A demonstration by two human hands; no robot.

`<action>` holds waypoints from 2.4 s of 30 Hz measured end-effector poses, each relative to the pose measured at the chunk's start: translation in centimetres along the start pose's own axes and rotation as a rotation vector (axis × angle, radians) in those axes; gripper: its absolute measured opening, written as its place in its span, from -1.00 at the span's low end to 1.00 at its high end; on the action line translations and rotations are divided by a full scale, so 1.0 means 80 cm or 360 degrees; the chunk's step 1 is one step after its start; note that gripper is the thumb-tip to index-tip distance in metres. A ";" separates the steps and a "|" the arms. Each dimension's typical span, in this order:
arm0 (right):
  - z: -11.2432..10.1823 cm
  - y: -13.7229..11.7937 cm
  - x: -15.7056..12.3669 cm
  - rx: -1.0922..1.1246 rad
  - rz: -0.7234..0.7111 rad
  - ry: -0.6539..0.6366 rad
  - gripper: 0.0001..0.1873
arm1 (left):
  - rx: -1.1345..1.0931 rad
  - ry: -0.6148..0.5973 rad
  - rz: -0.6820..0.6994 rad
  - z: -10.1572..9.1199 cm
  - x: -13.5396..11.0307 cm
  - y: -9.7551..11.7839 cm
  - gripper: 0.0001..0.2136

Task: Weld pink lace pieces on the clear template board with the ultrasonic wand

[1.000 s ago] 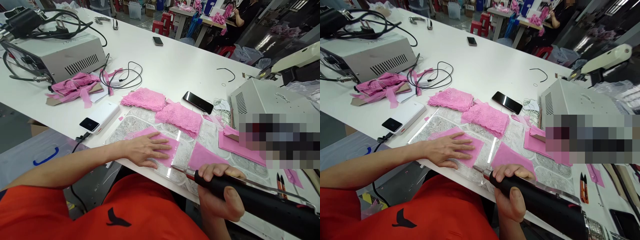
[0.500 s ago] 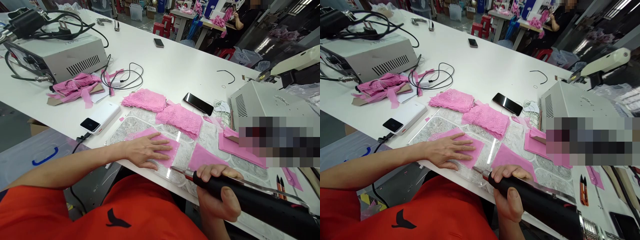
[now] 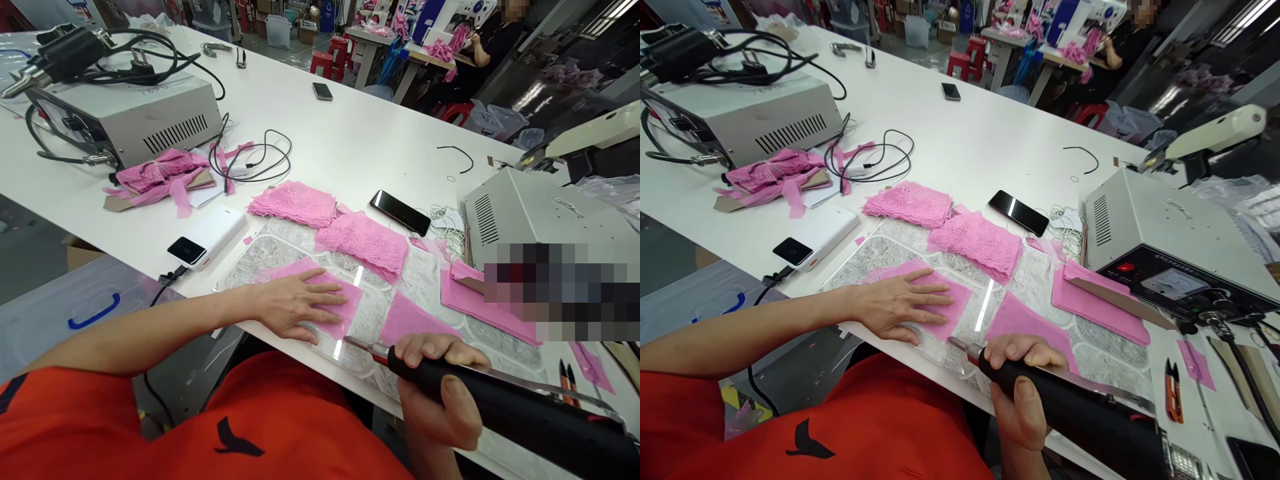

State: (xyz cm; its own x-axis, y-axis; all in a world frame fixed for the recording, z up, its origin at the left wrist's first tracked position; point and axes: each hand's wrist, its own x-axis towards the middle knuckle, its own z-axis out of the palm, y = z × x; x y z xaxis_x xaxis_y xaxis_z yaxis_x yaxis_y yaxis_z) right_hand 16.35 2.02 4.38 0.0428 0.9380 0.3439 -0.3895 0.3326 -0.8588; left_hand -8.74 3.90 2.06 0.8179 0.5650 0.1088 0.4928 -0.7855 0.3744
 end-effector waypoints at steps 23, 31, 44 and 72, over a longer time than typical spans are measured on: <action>0.040 0.004 0.022 0.0029 0.0011 0.0099 -0.62 | 0.0049 0.0134 -0.0335 -0.048 -0.099 -0.020 -0.49; 0.094 0.028 0.019 0.0092 0.0040 -0.0139 -0.74 | 0.0114 0.0113 -0.0401 -0.037 -0.101 -0.030 -0.47; 0.086 0.034 0.042 -0.0045 -0.0151 0.0048 -0.72 | 0.0141 0.0439 -0.0996 -0.028 -0.047 -0.034 -0.74; 0.054 0.036 0.036 0.0001 -0.0099 0.0145 -0.76 | -0.0139 0.0369 -0.1149 -0.034 -0.015 -0.059 -0.88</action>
State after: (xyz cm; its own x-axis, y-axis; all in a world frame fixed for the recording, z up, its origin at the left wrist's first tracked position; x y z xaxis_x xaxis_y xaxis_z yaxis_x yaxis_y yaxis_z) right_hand 11.33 5.25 4.52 0.1502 0.9206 0.3605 -0.3843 0.3903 -0.8366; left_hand -12.81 7.61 2.65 0.2131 0.9770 -0.0035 0.8486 -0.1833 0.4963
